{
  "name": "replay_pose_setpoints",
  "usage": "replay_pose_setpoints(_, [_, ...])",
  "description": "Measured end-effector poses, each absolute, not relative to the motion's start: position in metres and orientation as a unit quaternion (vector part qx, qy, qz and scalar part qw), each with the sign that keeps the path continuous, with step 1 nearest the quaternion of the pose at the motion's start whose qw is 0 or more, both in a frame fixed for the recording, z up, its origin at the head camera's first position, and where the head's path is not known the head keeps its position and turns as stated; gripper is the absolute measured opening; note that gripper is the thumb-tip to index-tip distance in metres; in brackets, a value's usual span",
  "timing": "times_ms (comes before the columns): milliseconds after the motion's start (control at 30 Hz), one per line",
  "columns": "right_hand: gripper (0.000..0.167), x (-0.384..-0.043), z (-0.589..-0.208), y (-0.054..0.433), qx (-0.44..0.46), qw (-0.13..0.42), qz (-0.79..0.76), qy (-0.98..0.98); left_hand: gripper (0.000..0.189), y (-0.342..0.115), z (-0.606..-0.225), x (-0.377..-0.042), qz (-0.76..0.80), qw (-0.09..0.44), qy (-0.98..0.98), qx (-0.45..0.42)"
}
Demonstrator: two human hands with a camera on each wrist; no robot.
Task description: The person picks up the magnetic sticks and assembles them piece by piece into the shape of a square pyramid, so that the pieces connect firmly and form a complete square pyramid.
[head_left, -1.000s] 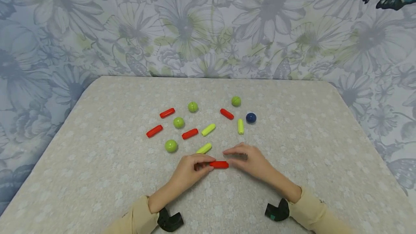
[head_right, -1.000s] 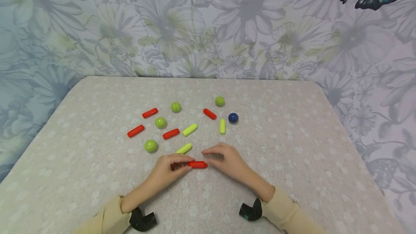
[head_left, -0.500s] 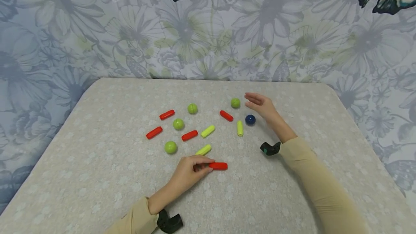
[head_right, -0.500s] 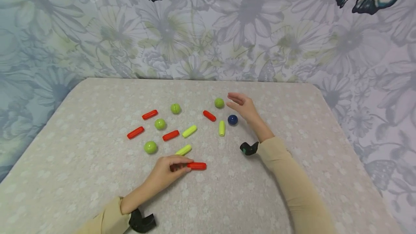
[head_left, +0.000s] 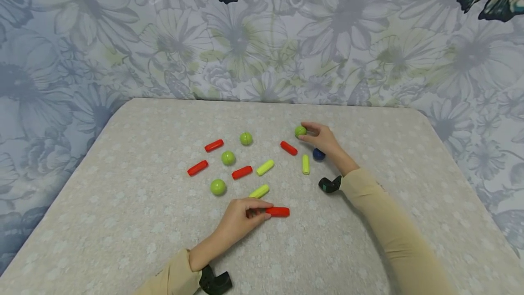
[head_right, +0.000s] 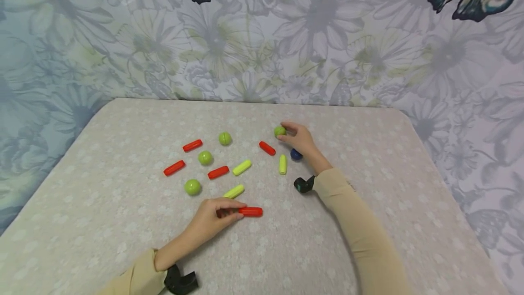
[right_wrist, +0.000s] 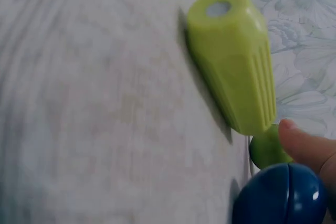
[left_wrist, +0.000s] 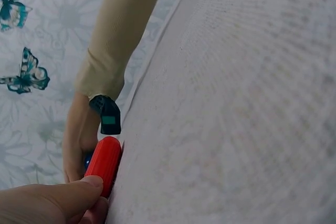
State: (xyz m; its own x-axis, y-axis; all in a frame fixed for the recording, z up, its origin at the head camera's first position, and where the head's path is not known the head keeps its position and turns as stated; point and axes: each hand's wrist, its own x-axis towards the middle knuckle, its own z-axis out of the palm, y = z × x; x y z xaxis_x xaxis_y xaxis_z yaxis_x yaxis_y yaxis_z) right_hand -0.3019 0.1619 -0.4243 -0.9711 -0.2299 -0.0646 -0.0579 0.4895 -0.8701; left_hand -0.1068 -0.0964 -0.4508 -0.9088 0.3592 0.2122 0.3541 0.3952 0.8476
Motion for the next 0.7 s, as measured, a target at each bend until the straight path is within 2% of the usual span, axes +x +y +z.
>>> replay_pose_setpoints(267, [0.045,-0.304,-0.428,0.160,-0.057,0.045,-0.472,0.879,0.020,-0.095,-0.450,-0.108,0.506,-0.002,0.834,0.219])
replay_pose_setpoints(433, [0.045,-0.302,-0.423,0.165,-0.033,0.031,-0.491,0.870,0.019,-0.095,-0.450,-0.109,0.507,-0.001,0.834,0.218])
replay_pose_setpoints(700, [0.048,-0.271,-0.393,0.175,-0.034,0.039,-0.565,0.824,0.019,-0.097,-0.451,-0.109,0.509,-0.001,0.834,0.213])
